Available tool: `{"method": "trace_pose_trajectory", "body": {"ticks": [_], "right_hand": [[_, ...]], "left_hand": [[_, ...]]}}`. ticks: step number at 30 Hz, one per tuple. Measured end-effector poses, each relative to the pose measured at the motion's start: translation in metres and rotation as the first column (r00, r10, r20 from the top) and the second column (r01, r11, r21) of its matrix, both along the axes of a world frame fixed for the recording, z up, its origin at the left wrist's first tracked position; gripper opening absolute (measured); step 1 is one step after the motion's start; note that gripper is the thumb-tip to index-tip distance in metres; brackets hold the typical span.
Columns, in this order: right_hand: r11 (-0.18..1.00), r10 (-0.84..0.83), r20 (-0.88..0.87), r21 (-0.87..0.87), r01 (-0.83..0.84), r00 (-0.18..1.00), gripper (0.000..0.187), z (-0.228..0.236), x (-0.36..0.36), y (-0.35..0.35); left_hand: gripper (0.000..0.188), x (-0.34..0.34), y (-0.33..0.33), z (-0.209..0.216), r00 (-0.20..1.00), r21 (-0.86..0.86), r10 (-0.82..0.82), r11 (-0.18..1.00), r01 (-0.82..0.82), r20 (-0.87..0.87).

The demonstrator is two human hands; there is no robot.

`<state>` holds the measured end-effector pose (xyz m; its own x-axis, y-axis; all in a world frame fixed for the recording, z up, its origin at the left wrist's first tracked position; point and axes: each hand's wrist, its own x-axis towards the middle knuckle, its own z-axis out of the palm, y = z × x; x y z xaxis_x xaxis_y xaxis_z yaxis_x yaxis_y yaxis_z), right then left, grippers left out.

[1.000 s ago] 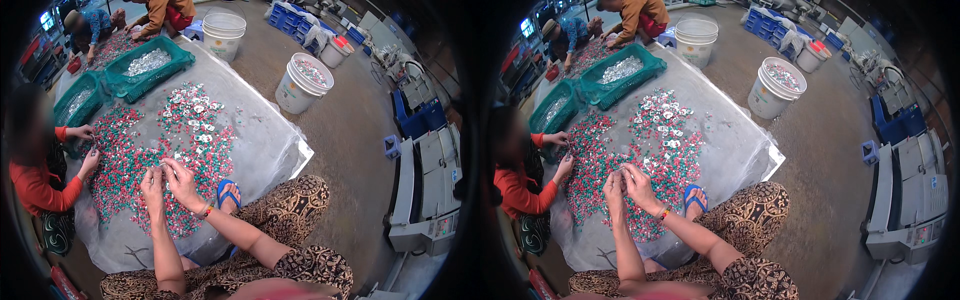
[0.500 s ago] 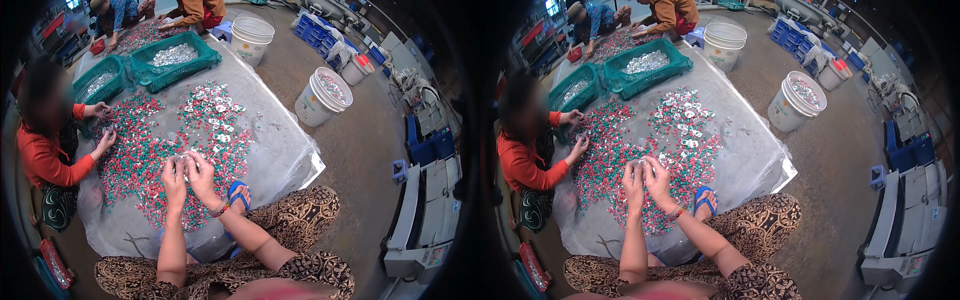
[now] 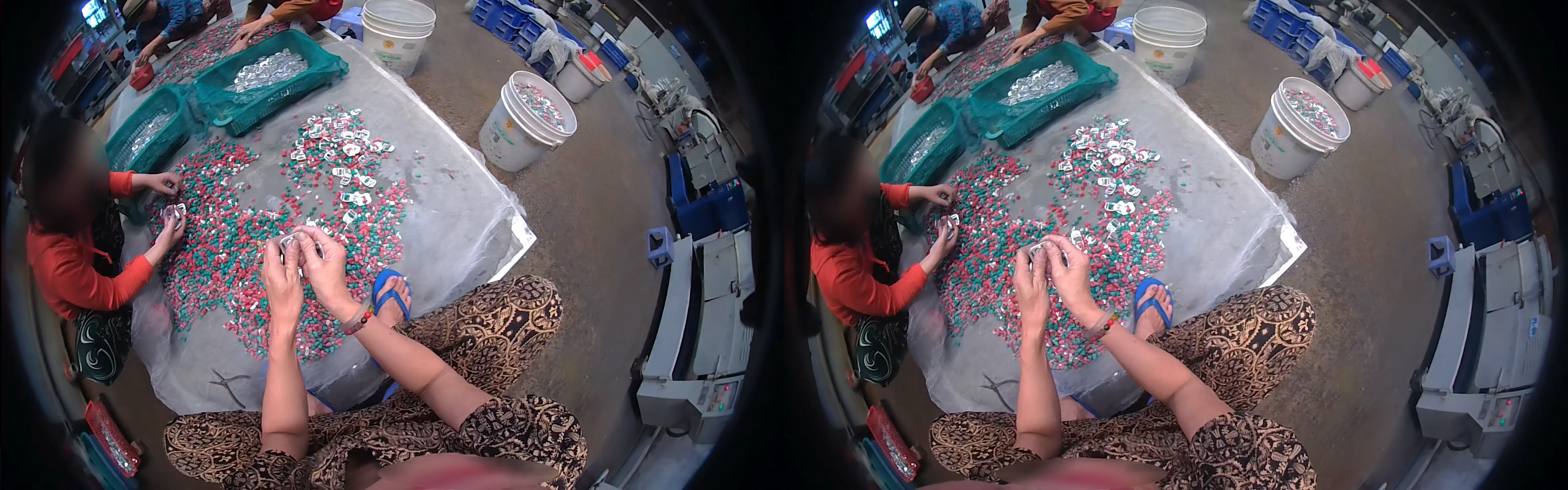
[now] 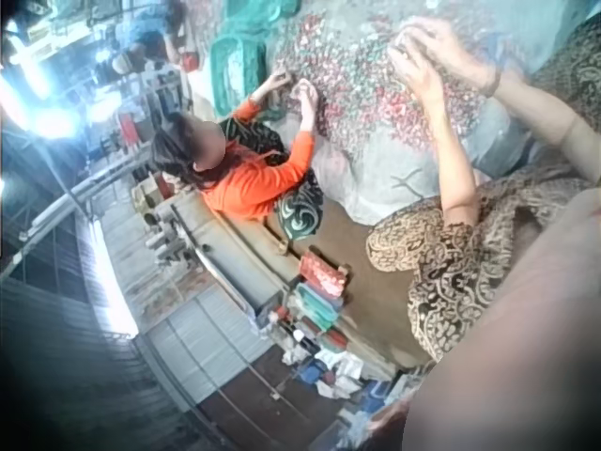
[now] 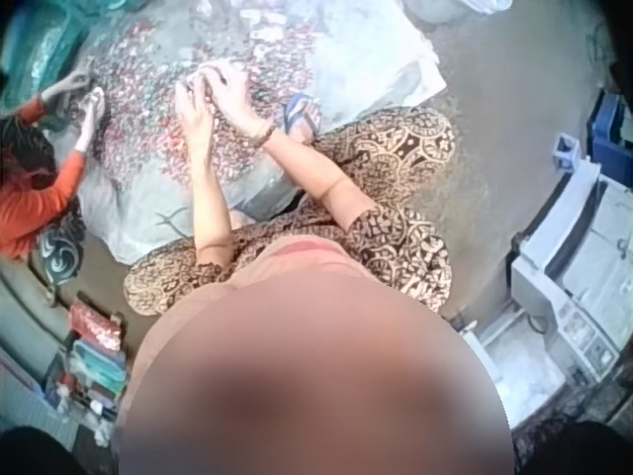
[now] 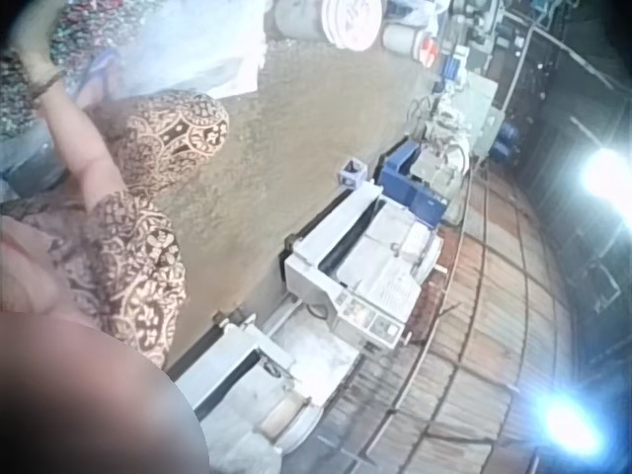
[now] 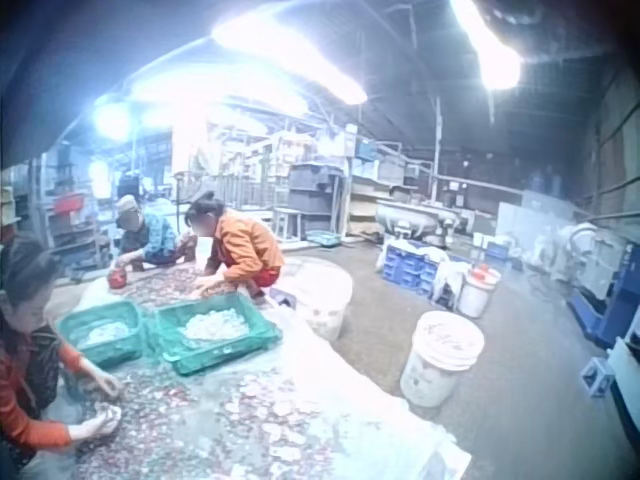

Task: The person sits at a table and sorts small red and green bottle caps from a large pile on a plastic sheet. They pick up caps by hand and place them into separate piles or containers. Other workers are visible in the background performing similar sorting tasks.

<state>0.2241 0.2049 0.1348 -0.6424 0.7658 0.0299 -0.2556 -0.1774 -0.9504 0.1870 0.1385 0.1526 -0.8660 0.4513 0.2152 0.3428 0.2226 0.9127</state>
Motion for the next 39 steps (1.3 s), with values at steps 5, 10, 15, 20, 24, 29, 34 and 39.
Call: {"method": "trace_pose_trajectory", "body": {"ticks": [5,10,15,20,24,29,34,39], "right_hand": [[0.95,-0.075,0.038,0.307,0.059,0.996,0.021,0.004,0.002,-0.007],[0.949,-0.026,0.059,0.317,0.006,0.998,0.02,0.017,0.007,-0.02],[0.915,-0.082,-0.06,0.39,0.099,0.995,0.018,0.021,0.009,-0.03],[0.977,-0.057,-0.029,0.203,0.062,0.998,0.019,0.014,0.003,-0.011],[0.941,0.108,-0.132,-0.306,-0.144,0.985,0.016,0.011,0.004,-0.005],[0.985,0.064,-0.019,0.16,-0.061,0.998,0.015,0.012,0.004,-0.015],[0.934,-0.053,0.05,0.357,0.032,0.997,0.013,0.019,0.003,-0.022],[0.847,-0.081,0.083,0.53,0.025,0.993,0.017,0.023,0.008,-0.016]], "left_hand": [[0.023,0.002,-0.003,-0.003,0.989,-0.009,0.114,0.993,-0.116,-0.097],[0.025,0.008,-0.006,-0.002,0.988,0.219,0.153,0.964,-0.149,-0.001],[0.024,0.009,-0.019,0.011,0.976,0.283,0.077,0.95,-0.134,0.204],[0.02,0.001,-0.01,0.016,0.996,0.15,0.01,0.988,-0.024,0.09],[0.02,-0.002,-0.007,0.008,0.995,-0.022,0.047,0.999,-0.049,-0.083],[0.019,-0.007,-0.011,0.001,0.974,0.175,0.111,0.982,-0.076,-0.197],[0.021,-0.001,-0.016,0.003,0.968,0.029,0.121,0.993,-0.118,-0.22],[0.021,-0.002,-0.019,0.004,0.997,0.119,0.066,0.991,-0.062,-0.032]]}}
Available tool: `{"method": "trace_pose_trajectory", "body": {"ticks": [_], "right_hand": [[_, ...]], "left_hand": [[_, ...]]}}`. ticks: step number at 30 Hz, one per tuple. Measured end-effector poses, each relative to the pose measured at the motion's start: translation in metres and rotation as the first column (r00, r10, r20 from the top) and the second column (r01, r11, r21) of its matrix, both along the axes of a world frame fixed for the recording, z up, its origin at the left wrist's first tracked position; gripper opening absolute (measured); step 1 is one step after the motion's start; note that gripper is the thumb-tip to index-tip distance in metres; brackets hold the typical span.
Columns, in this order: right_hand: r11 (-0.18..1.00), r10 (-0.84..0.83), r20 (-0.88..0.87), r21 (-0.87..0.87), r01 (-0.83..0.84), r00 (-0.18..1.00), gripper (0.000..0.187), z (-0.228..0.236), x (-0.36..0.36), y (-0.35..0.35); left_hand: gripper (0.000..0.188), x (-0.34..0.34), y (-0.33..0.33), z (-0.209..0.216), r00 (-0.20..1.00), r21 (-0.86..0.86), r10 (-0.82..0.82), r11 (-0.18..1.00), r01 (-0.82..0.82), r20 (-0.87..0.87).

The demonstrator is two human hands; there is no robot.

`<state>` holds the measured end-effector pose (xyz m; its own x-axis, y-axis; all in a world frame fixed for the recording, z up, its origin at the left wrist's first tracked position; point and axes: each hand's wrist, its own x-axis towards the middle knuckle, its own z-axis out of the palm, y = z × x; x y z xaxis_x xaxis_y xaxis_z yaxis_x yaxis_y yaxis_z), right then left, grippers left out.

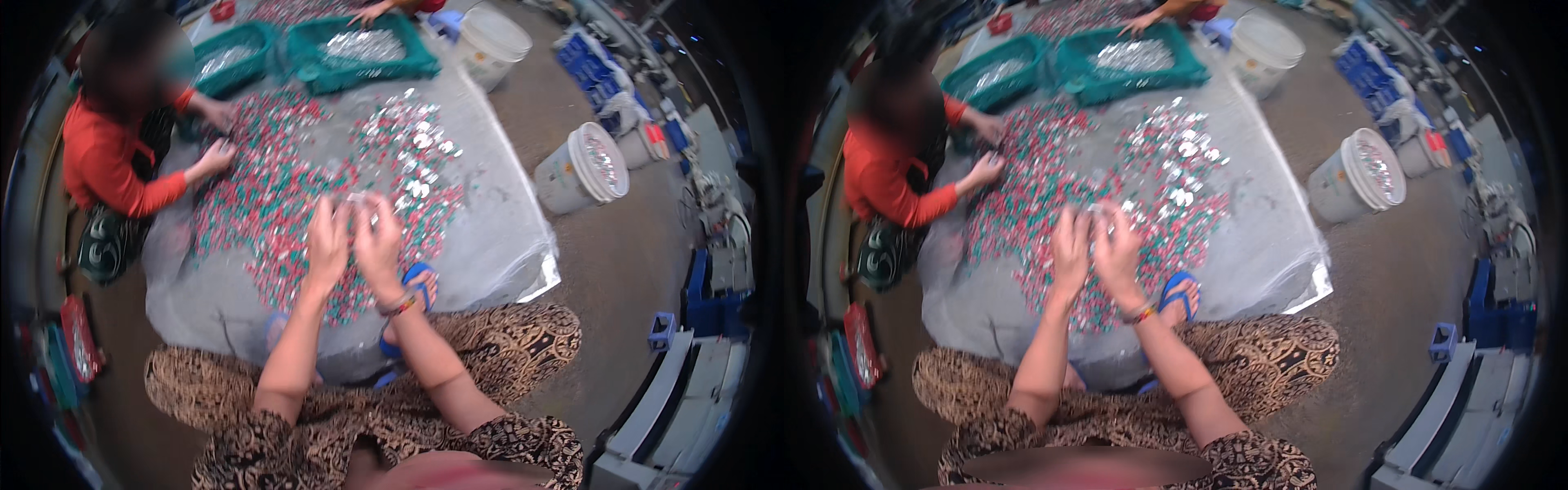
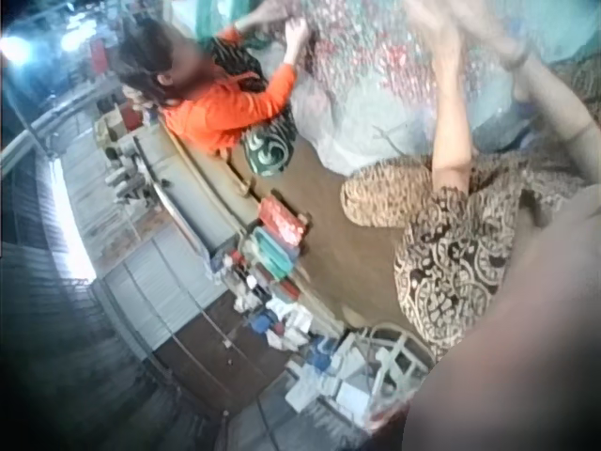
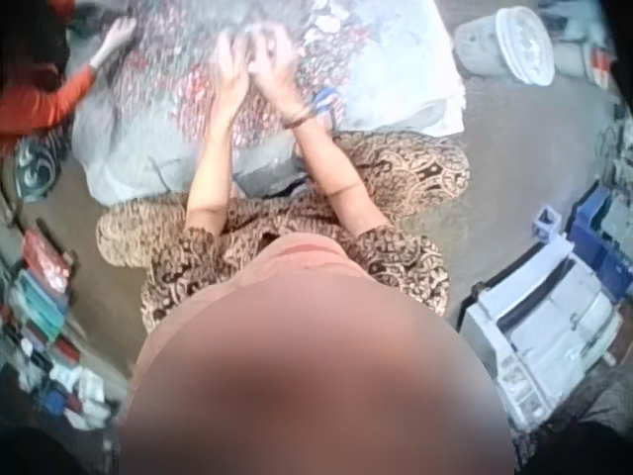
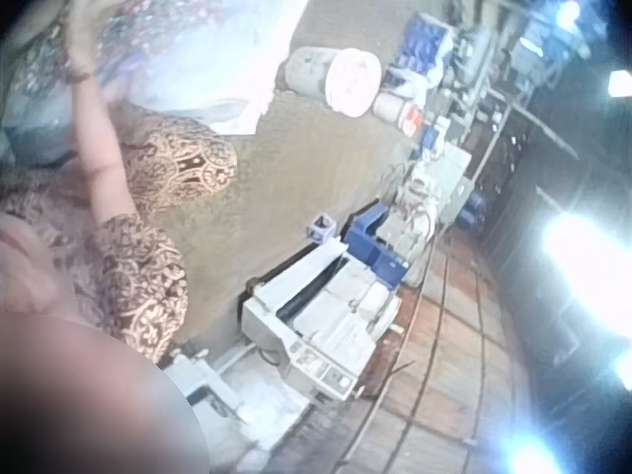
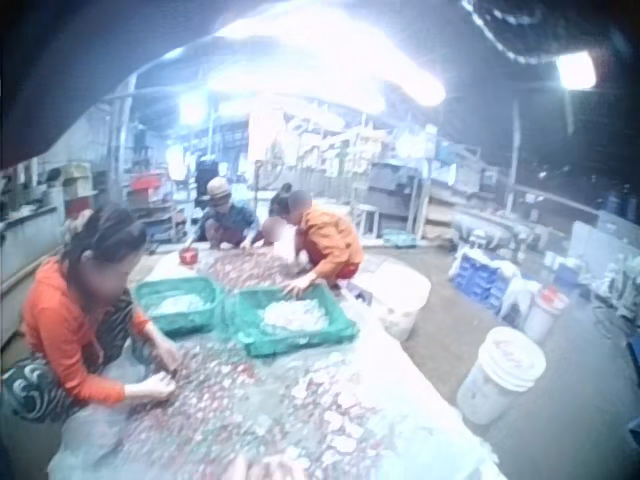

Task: The person sits at a table and sorts small red and green bottle caps from a large pile on a plastic sheet. They pick up caps by hand and place them into separate piles or containers. Other workers are visible in the background performing similar sorting tasks.

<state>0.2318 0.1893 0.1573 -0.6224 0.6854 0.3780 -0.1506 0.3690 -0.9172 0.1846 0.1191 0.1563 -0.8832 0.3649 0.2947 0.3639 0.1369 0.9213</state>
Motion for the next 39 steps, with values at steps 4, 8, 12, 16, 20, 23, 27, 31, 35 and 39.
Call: {"method": "trace_pose_trajectory", "body": {"ticks": [4,8,12,16,20,23,27,31,35,39], "right_hand": [[0.967,0.106,-0.011,-0.23,-0.106,0.994,0.021,-0.002,0.0,0.003],[0.966,0.146,0.009,-0.216,-0.141,0.989,0.018,-0.009,-0.001,-0.002],[0.992,0.103,0.015,-0.075,-0.102,0.995,0.017,-0.019,-0.006,-0.002],[0.996,0.068,-0.025,-0.059,-0.069,0.997,0.016,-0.031,-0.012,0.007],[0.993,0.078,0.036,-0.095,-0.074,0.996,0.016,-0.041,-0.011,0.015],[0.999,0.051,0.062,0.011,-0.052,0.997,0.017,-0.043,-0.01,0.017],[0.953,0.042,-0.005,0.301,-0.039,0.999,0.018,-0.04,-0.012,0.019],[0.912,0.017,-0.048,0.41,0.004,0.999,0.018,-0.039,-0.011,0.02],[0.901,-0.066,-0.051,0.426,0.082,0.996,0.016,-0.044,-0.01,0.024],[0.967,-0.034,-0.056,0.252,0.048,0.998,0.016,-0.048,-0.009,0.025]], "left_hand": [[0.021,-0.007,0.002,-0.008,0.997,0.173,-0.024,0.985,0.011,0.073],[0.024,-0.008,0.003,-0.02,0.992,0.136,0.025,0.99,-0.042,0.126],[0.03,-0.012,0.001,-0.023,0.992,0.063,0.004,0.998,-0.012,0.126],[0.028,-0.022,-0.004,-0.019,0.842,0.133,-0.241,0.97,0.202,0.483],[0.025,-0.026,-0.006,-0.022,0.763,0.174,-0.316,0.949,0.265,0.564],[0.023,-0.023,-0.003,-0.024,0.693,0.31,-0.371,0.925,0.218,0.619],[0.022,-0.022,-0.003,-0.022,0.586,0.506,-0.468,0.855,0.112,0.662],[0.023,-0.024,-0.004,-0.023,0.628,0.391,-0.392,0.908,0.148,0.672],[0.028,-0.02,-0.002,-0.032,0.802,0.213,-0.28,0.958,0.194,0.528],[0.027,-0.017,0.004,-0.042,0.903,0.29,-0.273,0.94,0.178,0.331]]}}
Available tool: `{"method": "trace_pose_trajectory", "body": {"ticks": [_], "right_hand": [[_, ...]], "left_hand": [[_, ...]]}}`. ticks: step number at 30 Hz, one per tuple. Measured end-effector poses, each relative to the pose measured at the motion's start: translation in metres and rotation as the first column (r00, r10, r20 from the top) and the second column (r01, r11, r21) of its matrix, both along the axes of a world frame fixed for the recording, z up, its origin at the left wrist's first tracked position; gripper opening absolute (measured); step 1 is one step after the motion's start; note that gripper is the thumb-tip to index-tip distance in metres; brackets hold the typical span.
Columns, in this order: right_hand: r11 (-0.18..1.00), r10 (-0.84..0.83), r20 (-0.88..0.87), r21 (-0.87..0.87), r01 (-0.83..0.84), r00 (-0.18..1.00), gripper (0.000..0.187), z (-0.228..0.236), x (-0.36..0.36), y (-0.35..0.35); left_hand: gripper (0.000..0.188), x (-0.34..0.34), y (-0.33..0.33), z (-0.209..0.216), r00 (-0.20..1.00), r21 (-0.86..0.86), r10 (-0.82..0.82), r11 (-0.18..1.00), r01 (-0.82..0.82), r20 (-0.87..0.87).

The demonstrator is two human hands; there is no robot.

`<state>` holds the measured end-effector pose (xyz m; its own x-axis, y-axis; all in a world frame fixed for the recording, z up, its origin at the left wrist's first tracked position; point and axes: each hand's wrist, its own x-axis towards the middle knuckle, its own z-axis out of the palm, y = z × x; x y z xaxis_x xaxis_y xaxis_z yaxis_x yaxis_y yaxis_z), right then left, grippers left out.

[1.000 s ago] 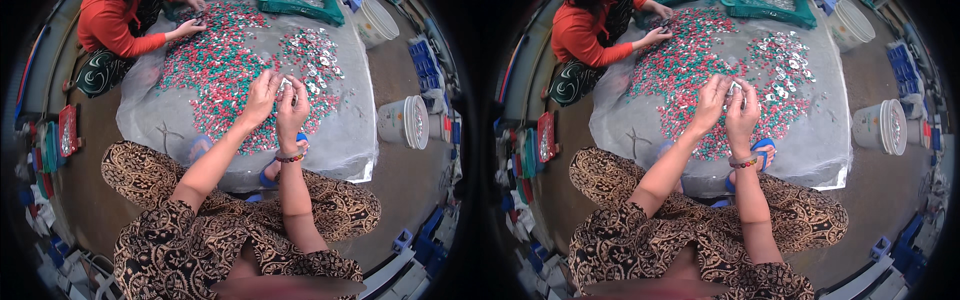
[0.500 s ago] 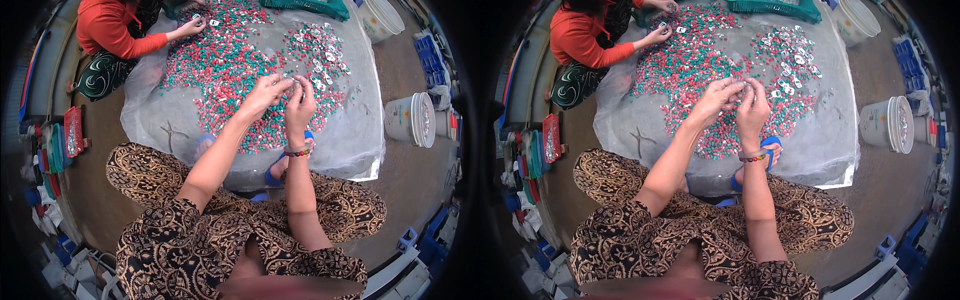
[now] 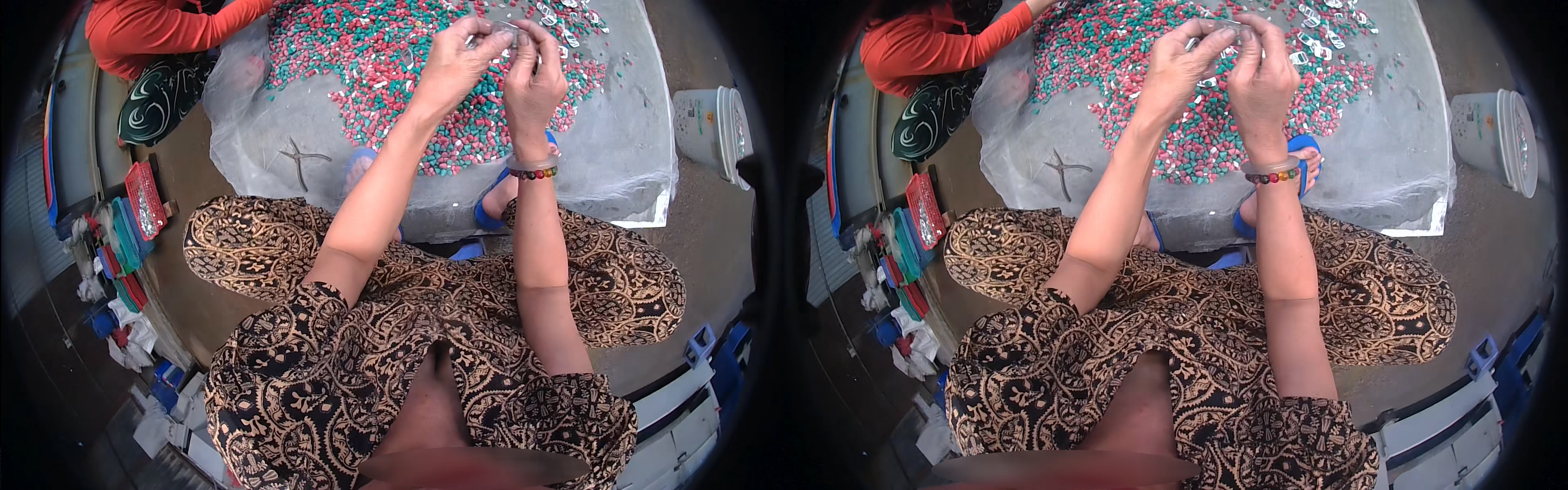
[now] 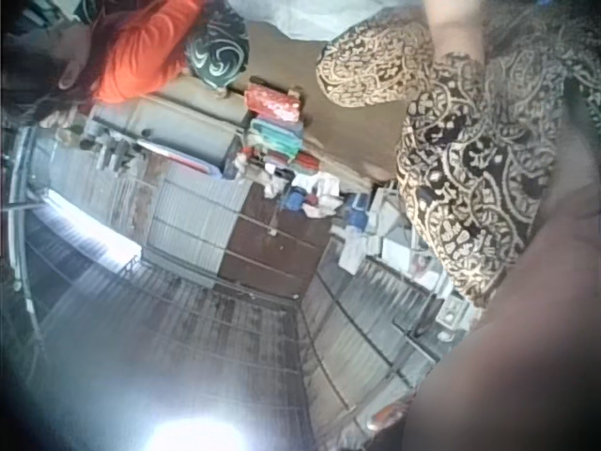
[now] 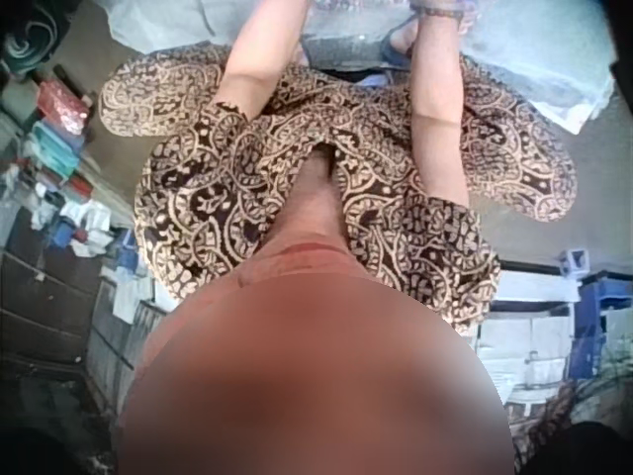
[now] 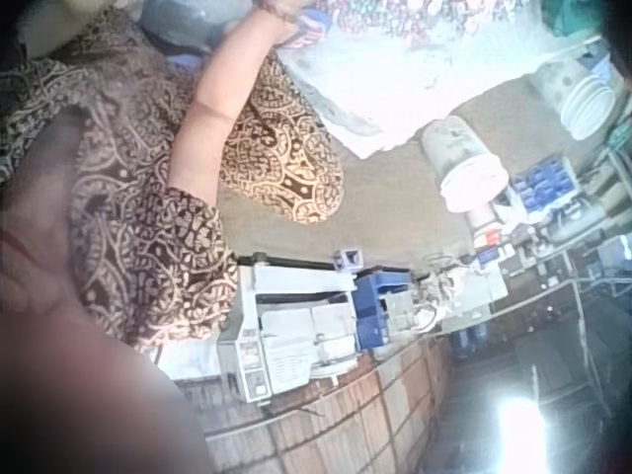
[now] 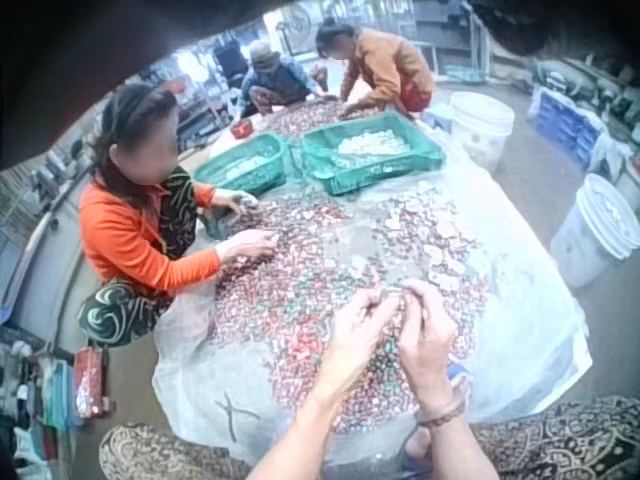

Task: The person sits at a table and sorts small red and green bottle caps from a large pile on a plastic sheet. They pick up caps by hand and place them into separate piles or containers. Other workers are visible in the background performing similar sorting tasks.

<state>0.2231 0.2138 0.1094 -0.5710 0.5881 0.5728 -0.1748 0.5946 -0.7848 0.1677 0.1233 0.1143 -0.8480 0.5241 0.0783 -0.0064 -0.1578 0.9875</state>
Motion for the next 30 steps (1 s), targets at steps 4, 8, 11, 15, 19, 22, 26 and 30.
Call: {"method": "trace_pose_trajectory", "body": {"ticks": [4,8,11,15,19,22,26,30], "right_hand": [[0.951,0.061,0.103,-0.308,-0.026,0.993,0.016,0.003,-0.003,-0.011],[0.992,0.038,0.057,-0.126,-0.031,0.998,0.014,0.008,-0.003,-0.025],[0.993,0.014,0.021,-0.12,-0.012,1.0,0.014,0.01,-0.001,-0.022],[0.977,0.021,0.118,-0.212,0.005,0.993,0.014,0.014,0.002,0.001],[0.993,0.036,0.047,-0.117,-0.03,0.998,0.014,0.015,0.001,0.002],[0.993,0.052,0.044,-0.112,-0.046,0.998,0.015,0.012,0.0,-0.006],[0.9,0.141,-0.014,-0.415,-0.134,0.99,0.016,0.012,0.002,-0.005],[0.891,0.165,0.113,-0.443,-0.1,0.98,0.016,0.017,0.003,-0.007]], "left_hand": [[0.021,0.0,0.001,-0.004,0.923,-0.166,0.142,0.963,-0.213,-0.358],[0.029,0.004,0.001,-0.003,0.915,-0.276,0.224,0.906,-0.322,-0.336],[0.032,0.004,0.0,0.0,0.979,-0.155,0.16,0.972,-0.179,-0.127],[0.034,0.004,0.002,0.007,0.973,0.011,0.087,0.996,-0.092,0.212],[0.028,0.003,0.004,0.013,0.977,-0.051,-0.023,0.998,0.034,0.212],[0.024,0.002,0.002,0.016,0.977,-0.133,0.068,0.99,-0.042,0.201],[0.024,0.005,0.004,0.015,0.998,-0.093,0.064,0.994,-0.062,0.021],[0.028,0.008,0.007,0.009,0.985,-0.08,0.123,0.988,-0.133,-0.12]]}}
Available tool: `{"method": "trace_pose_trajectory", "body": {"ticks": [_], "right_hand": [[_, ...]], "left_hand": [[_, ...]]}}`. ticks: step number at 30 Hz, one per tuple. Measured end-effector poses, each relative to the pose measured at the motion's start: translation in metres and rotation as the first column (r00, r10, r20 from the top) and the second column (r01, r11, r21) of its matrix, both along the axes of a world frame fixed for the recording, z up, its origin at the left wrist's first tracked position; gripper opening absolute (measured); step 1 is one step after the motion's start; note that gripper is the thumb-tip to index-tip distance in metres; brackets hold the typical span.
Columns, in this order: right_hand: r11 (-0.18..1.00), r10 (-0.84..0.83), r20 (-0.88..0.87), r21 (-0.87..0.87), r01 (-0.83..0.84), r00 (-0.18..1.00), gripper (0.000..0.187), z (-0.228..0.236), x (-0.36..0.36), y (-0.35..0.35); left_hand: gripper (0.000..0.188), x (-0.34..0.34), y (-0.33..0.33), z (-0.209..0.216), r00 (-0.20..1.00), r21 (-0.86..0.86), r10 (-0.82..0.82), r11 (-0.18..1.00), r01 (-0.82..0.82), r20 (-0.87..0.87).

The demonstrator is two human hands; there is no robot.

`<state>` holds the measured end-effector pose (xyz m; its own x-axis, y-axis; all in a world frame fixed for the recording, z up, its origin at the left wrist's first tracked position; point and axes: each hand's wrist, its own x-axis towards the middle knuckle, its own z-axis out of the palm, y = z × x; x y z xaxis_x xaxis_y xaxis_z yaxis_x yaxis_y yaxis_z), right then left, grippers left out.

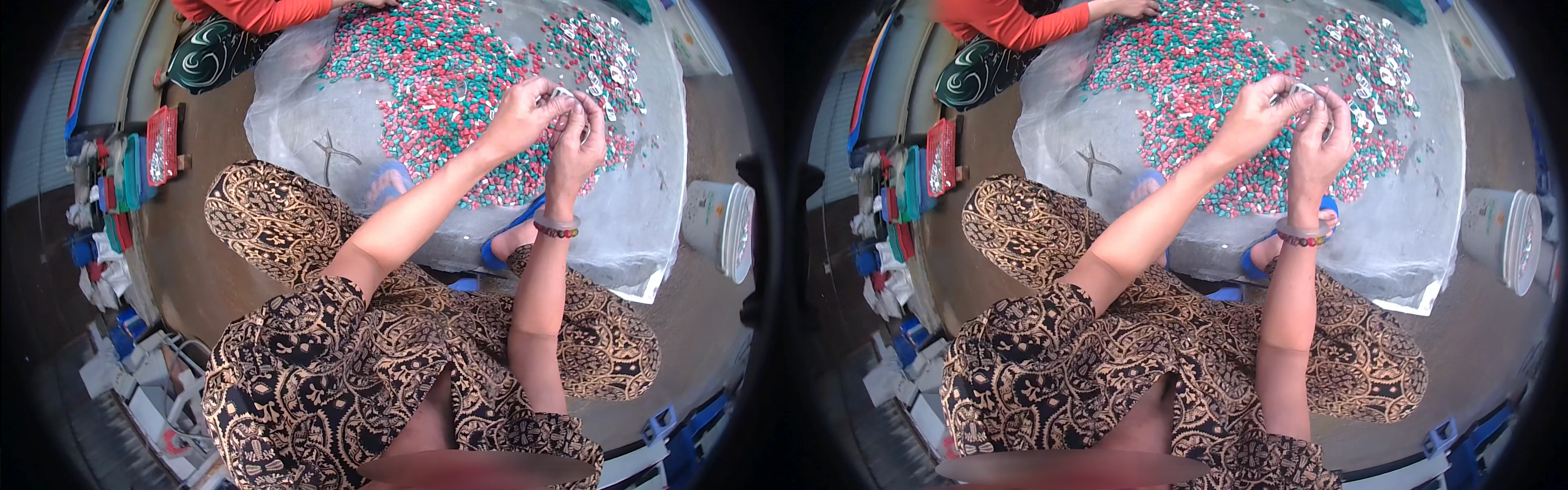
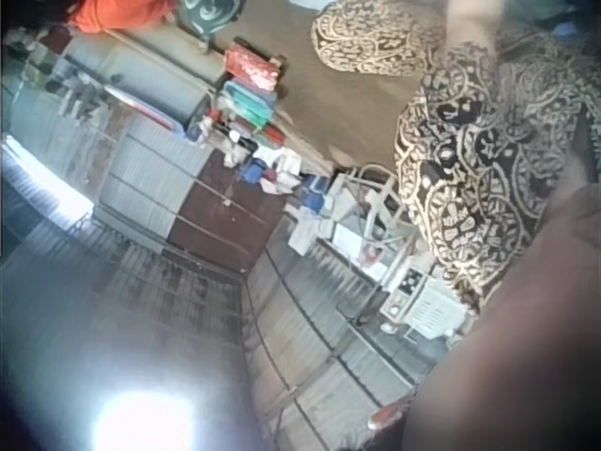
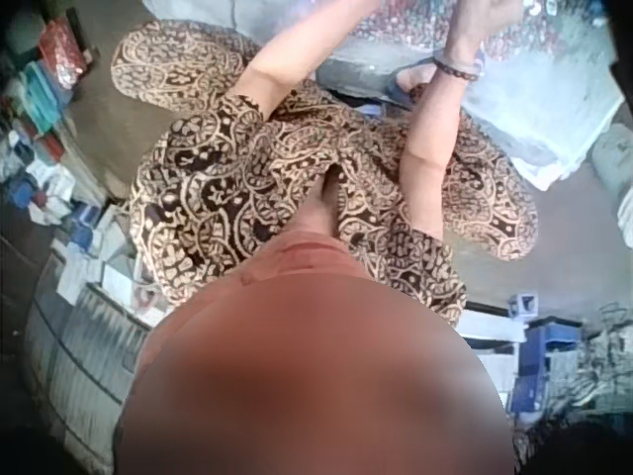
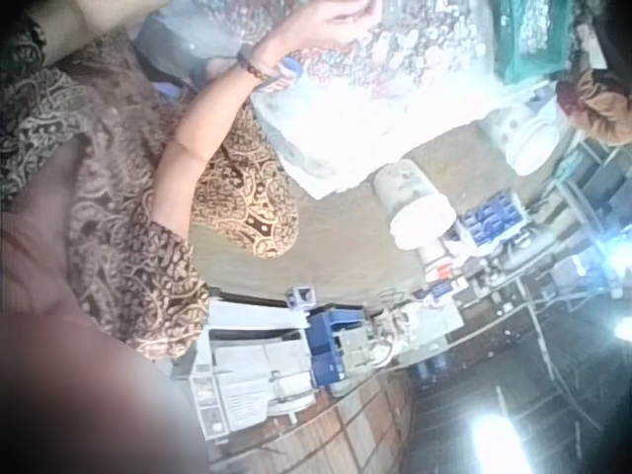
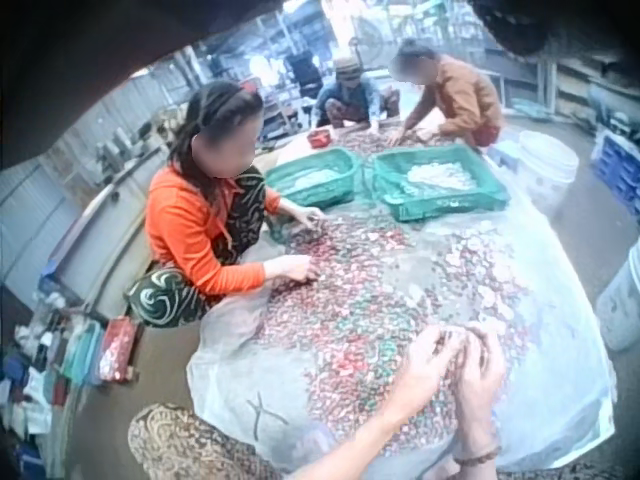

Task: The person sits at a table and sorts small red and green bottle caps from a large pile on a plastic sheet. They pick up caps by hand and place them into separate piles or containers. Other workers are visible in the background performing similar sorting tasks.

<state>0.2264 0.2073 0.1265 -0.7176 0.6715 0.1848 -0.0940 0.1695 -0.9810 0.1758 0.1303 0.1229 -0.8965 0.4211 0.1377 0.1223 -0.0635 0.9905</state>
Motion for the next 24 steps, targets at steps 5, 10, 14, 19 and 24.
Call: {"method": "trace_pose_trajectory", "body": {"ticks": [5,10,14,19,24], "right_hand": [[0.983,0.011,-0.019,0.183,-0.007,1.0,0.017,0.002,-0.001,-0.007],[0.906,-0.019,-0.023,0.422,0.027,1.0,0.019,-0.005,-0.003,-0.01],[0.944,0.026,0.069,0.328,-0.047,0.997,0.022,-0.012,-0.001,-0.027],[0.967,-0.065,-0.035,0.244,0.072,0.997,0.019,-0.018,-0.005,-0.023],[0.937,-0.092,0.007,0.34,0.084,0.996,0.019,-0.018,-0.001,0.001]], "left_hand": [[0.025,0.002,-0.004,-0.009,0.914,-0.062,0.189,0.972,-0.225,-0.359],[0.021,0.013,-0.001,-0.012,0.963,0.016,0.242,0.97,-0.242,-0.115],[0.022,0.004,-0.007,-0.013,0.955,0.078,0.277,0.955,-0.285,0.106],[0.028,-0.014,-0.008,-0.017,0.958,-0.028,0.239,0.971,-0.238,0.155],[0.027,-0.004,0.002,-0.015,0.99,-0.002,0.063,0.998,-0.063,0.127]]}}
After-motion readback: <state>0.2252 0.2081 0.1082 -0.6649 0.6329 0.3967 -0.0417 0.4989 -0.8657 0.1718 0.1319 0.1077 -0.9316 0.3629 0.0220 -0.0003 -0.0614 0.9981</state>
